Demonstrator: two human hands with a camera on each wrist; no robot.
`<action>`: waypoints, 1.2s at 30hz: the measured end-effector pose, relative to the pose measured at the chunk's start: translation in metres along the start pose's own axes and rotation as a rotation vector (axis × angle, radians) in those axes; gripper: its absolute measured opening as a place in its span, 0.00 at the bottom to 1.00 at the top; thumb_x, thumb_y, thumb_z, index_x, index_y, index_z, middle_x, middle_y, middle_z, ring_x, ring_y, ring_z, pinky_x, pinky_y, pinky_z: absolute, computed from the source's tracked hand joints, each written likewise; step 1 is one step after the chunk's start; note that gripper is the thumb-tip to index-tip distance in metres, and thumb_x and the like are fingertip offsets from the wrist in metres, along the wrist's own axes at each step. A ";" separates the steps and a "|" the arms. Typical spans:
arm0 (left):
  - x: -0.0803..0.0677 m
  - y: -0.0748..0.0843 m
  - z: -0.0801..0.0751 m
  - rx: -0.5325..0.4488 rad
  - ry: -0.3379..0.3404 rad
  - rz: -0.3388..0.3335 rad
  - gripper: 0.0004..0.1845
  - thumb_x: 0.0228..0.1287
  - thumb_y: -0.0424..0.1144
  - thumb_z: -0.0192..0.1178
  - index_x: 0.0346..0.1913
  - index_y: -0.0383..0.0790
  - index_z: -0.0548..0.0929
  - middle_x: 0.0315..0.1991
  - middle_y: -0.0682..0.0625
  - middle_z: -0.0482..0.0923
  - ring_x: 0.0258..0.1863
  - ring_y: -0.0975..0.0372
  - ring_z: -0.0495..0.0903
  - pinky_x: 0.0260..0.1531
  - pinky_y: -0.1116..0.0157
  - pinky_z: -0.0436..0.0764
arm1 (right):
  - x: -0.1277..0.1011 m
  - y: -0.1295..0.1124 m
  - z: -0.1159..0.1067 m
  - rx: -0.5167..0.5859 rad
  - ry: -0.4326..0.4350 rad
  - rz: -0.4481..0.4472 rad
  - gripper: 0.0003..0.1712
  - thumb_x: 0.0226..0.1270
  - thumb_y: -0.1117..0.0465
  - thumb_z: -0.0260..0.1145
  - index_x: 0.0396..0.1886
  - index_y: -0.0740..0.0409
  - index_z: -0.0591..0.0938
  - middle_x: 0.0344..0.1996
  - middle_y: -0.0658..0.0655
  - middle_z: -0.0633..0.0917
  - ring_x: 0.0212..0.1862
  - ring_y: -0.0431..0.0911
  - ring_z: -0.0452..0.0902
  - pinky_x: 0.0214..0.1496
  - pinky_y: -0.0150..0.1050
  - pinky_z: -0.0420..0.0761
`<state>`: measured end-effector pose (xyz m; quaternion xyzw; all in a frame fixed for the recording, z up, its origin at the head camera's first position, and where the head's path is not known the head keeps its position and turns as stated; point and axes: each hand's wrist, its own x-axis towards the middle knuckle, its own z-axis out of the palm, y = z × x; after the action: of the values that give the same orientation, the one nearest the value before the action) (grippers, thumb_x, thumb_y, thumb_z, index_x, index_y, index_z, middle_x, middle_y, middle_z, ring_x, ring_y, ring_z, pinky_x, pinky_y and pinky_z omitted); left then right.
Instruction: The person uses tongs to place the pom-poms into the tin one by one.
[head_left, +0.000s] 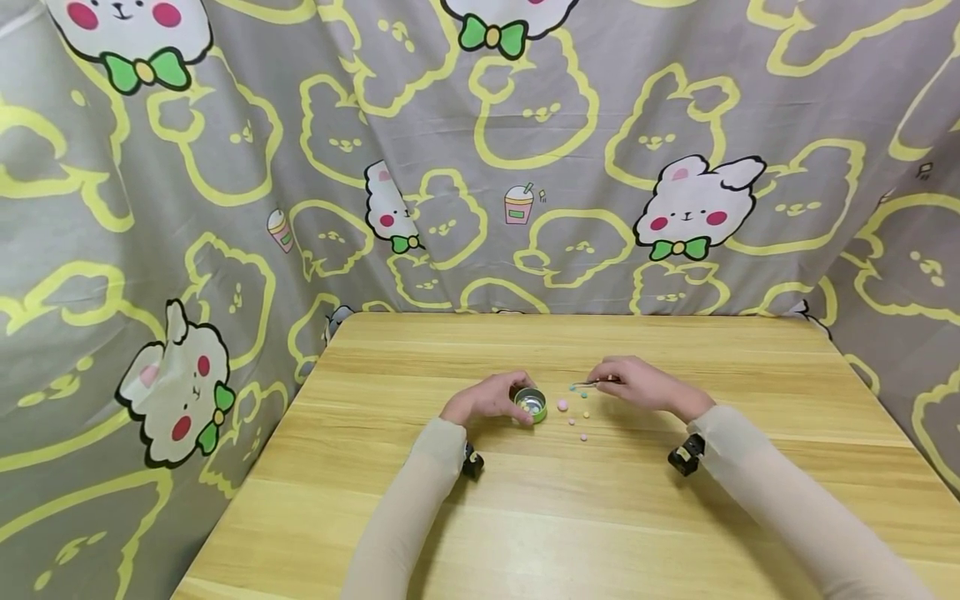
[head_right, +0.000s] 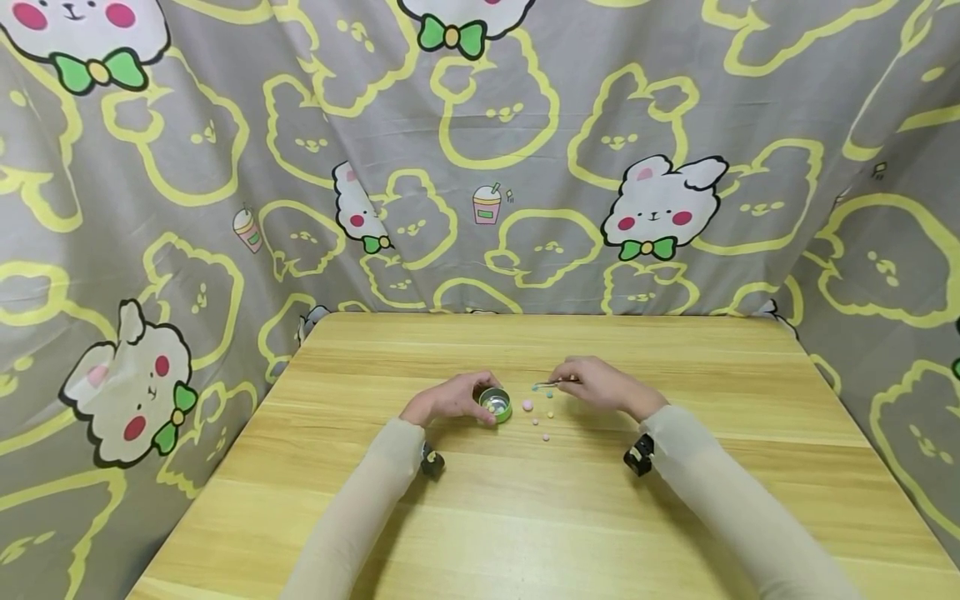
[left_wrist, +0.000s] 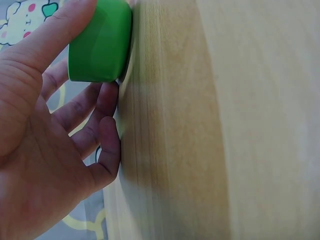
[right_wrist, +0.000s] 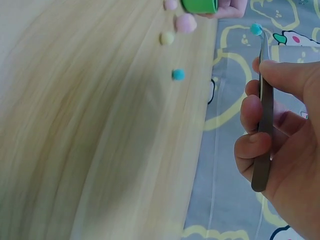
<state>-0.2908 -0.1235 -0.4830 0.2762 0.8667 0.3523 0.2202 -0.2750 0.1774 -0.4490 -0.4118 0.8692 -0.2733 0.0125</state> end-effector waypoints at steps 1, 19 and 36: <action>0.000 0.000 0.000 -0.001 0.000 0.002 0.25 0.48 0.43 0.74 0.49 0.48 0.75 0.42 0.57 0.78 0.43 0.64 0.75 0.47 0.67 0.72 | 0.002 -0.001 0.000 0.000 -0.003 -0.003 0.10 0.69 0.65 0.59 0.45 0.55 0.83 0.36 0.47 0.80 0.34 0.38 0.71 0.36 0.38 0.72; 0.000 0.001 -0.001 -0.014 0.003 -0.001 0.25 0.47 0.43 0.75 0.48 0.48 0.76 0.42 0.56 0.78 0.43 0.65 0.75 0.47 0.67 0.71 | 0.028 -0.015 0.016 0.020 -0.010 -0.097 0.08 0.69 0.64 0.59 0.42 0.57 0.84 0.34 0.47 0.79 0.35 0.39 0.73 0.36 0.38 0.74; -0.001 0.002 -0.002 -0.019 0.001 0.004 0.24 0.48 0.42 0.74 0.48 0.49 0.76 0.42 0.55 0.78 0.43 0.63 0.75 0.47 0.67 0.71 | 0.043 -0.023 0.023 -0.015 -0.068 -0.103 0.09 0.68 0.66 0.59 0.44 0.57 0.84 0.38 0.51 0.81 0.40 0.42 0.76 0.43 0.41 0.76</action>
<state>-0.2903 -0.1242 -0.4802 0.2756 0.8629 0.3609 0.2217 -0.2816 0.1239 -0.4492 -0.4653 0.8479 -0.2529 0.0249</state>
